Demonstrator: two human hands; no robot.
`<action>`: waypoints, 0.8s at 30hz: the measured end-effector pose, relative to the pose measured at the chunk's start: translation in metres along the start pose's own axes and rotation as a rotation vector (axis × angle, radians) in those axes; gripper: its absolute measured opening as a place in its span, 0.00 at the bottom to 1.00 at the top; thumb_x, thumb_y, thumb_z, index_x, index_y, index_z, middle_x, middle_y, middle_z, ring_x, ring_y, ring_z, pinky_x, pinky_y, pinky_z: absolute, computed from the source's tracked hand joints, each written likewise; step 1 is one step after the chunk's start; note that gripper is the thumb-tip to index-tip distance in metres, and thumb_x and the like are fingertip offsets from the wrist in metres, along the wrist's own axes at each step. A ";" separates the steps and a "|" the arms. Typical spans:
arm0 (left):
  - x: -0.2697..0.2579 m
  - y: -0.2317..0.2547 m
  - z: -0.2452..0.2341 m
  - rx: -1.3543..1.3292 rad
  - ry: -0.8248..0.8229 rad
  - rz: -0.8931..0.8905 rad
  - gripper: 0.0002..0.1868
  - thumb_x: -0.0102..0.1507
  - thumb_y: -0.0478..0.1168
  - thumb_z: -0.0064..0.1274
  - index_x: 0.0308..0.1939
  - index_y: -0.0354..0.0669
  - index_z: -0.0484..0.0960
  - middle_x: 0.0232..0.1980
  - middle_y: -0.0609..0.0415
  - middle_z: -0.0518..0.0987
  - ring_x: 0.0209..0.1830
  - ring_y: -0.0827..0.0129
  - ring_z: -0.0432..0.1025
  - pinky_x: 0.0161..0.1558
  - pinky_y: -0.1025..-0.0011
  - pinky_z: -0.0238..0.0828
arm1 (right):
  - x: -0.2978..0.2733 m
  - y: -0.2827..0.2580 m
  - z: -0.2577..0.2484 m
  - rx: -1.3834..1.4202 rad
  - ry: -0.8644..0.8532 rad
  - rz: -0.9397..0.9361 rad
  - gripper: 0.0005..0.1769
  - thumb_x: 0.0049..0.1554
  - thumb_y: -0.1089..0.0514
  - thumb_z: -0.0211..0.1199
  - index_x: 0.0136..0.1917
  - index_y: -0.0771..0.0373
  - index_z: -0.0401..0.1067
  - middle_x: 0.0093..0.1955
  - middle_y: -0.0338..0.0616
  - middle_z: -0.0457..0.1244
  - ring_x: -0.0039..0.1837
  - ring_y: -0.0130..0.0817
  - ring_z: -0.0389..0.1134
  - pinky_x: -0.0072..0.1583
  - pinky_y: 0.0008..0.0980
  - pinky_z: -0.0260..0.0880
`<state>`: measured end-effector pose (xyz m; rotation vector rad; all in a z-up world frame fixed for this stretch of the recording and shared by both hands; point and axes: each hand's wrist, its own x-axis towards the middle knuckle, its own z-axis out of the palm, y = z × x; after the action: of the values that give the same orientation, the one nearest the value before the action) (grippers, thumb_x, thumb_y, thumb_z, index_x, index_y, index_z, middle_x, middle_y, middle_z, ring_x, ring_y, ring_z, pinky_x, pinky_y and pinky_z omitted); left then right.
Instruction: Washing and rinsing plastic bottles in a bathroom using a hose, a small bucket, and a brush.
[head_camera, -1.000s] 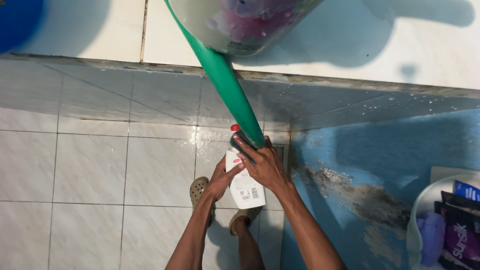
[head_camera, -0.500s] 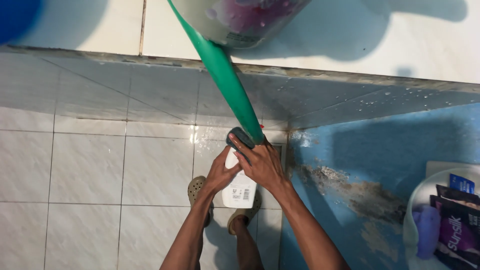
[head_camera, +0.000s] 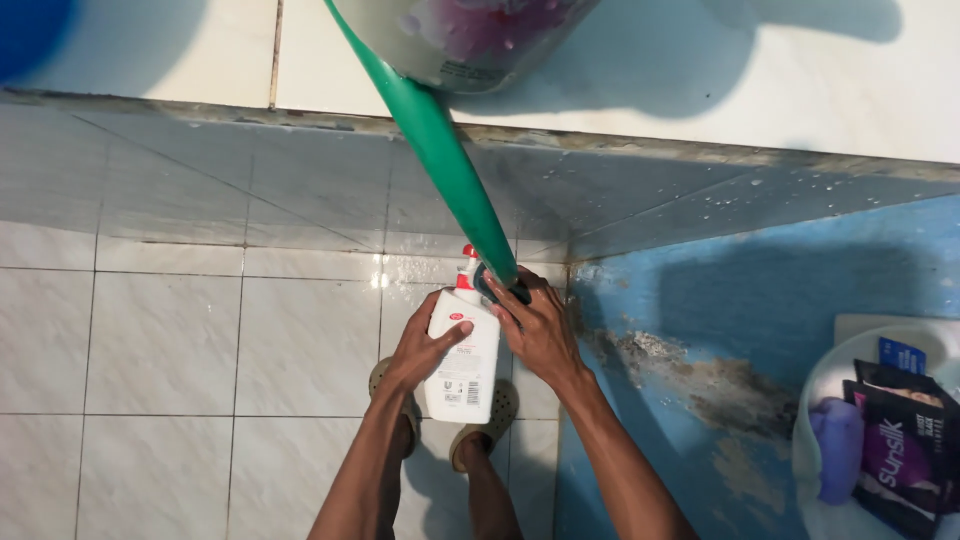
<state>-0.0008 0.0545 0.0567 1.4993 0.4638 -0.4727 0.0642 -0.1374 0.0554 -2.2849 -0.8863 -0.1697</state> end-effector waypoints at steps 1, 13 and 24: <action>0.000 -0.001 0.001 -0.018 -0.016 0.011 0.37 0.58 0.49 0.64 0.69 0.43 0.72 0.51 0.37 0.81 0.51 0.54 0.73 0.53 0.52 0.70 | -0.002 0.001 0.002 0.049 0.032 0.003 0.25 0.64 0.58 0.57 0.74 0.49 0.70 0.56 0.62 0.63 0.54 0.60 0.67 0.53 0.48 0.68; 0.010 -0.007 -0.009 -0.107 -0.081 0.000 0.35 0.59 0.45 0.66 0.69 0.44 0.73 0.47 0.40 0.83 0.45 0.57 0.76 0.52 0.55 0.73 | -0.008 0.005 0.008 0.221 0.089 0.060 0.25 0.63 0.64 0.59 0.73 0.56 0.71 0.63 0.65 0.62 0.59 0.62 0.68 0.59 0.51 0.70; 0.020 -0.018 -0.017 -0.229 -0.119 0.008 0.30 0.60 0.43 0.64 0.66 0.43 0.76 0.42 0.42 0.83 0.38 0.61 0.78 0.48 0.56 0.77 | -0.012 0.020 0.012 0.197 0.160 0.034 0.18 0.61 0.64 0.63 0.64 0.66 0.75 0.61 0.65 0.63 0.56 0.63 0.69 0.56 0.50 0.72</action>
<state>0.0053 0.0707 0.0303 1.2448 0.4041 -0.4833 0.0663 -0.1474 0.0314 -2.0702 -0.7474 -0.2367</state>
